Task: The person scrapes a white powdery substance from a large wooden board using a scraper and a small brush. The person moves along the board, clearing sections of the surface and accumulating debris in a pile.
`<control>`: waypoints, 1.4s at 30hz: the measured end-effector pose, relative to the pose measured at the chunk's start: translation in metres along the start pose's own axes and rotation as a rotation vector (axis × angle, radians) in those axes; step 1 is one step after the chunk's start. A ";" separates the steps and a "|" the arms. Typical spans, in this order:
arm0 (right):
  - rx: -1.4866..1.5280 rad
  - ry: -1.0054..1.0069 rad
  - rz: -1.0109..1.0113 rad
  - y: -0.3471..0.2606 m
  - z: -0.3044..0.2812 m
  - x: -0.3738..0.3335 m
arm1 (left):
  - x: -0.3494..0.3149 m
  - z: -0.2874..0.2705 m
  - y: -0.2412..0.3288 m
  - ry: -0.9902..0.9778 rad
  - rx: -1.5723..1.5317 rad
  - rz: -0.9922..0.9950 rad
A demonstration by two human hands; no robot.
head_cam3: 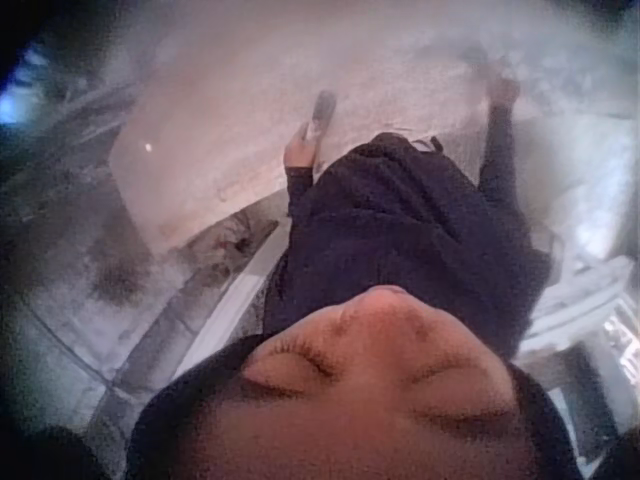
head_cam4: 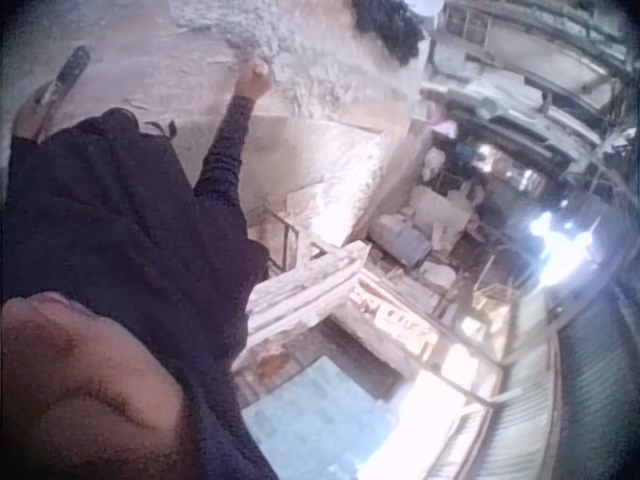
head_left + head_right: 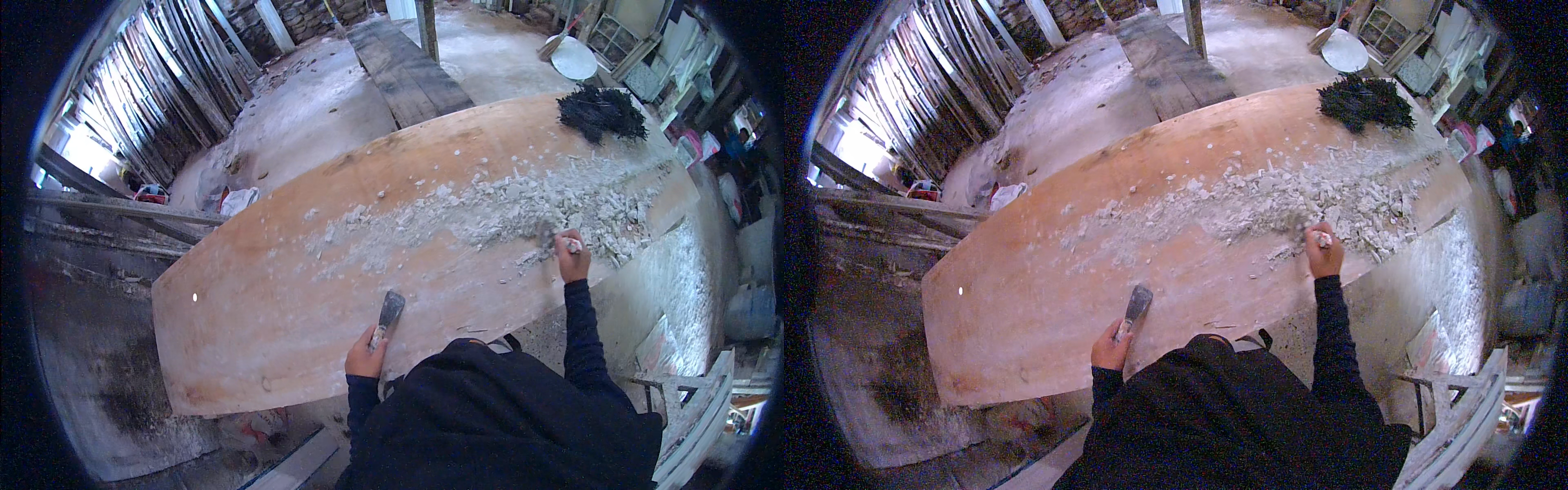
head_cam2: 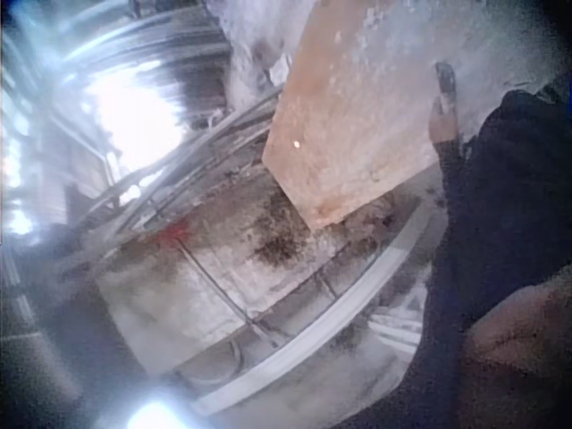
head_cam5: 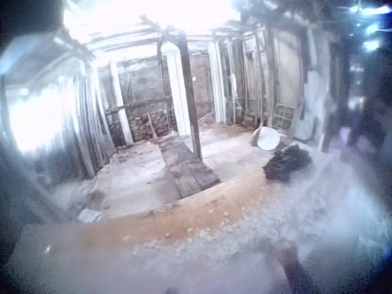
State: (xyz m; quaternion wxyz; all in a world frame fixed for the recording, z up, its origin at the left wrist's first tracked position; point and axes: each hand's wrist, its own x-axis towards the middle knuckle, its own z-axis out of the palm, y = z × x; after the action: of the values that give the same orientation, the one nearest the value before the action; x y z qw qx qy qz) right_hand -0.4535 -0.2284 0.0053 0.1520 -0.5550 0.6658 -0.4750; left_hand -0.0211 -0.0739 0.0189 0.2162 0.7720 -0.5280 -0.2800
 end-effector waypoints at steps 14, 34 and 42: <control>0.246 -0.334 -0.115 0.013 0.000 0.020 | 0.009 0.002 0.027 -0.091 0.013 -0.001; 0.241 -0.376 -0.173 -0.051 0.094 0.077 | -0.015 0.002 0.000 -0.012 -0.069 -0.084; 0.553 -0.515 0.074 -0.077 0.178 0.039 | 0.002 0.001 0.015 0.012 -0.101 0.005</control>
State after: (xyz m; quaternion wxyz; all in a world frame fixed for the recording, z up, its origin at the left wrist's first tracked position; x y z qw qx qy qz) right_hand -0.2914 -0.3404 -0.0097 0.4756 -0.5697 0.4720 -0.4759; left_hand -0.0312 -0.0814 0.0272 0.2588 0.7605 -0.5140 -0.3008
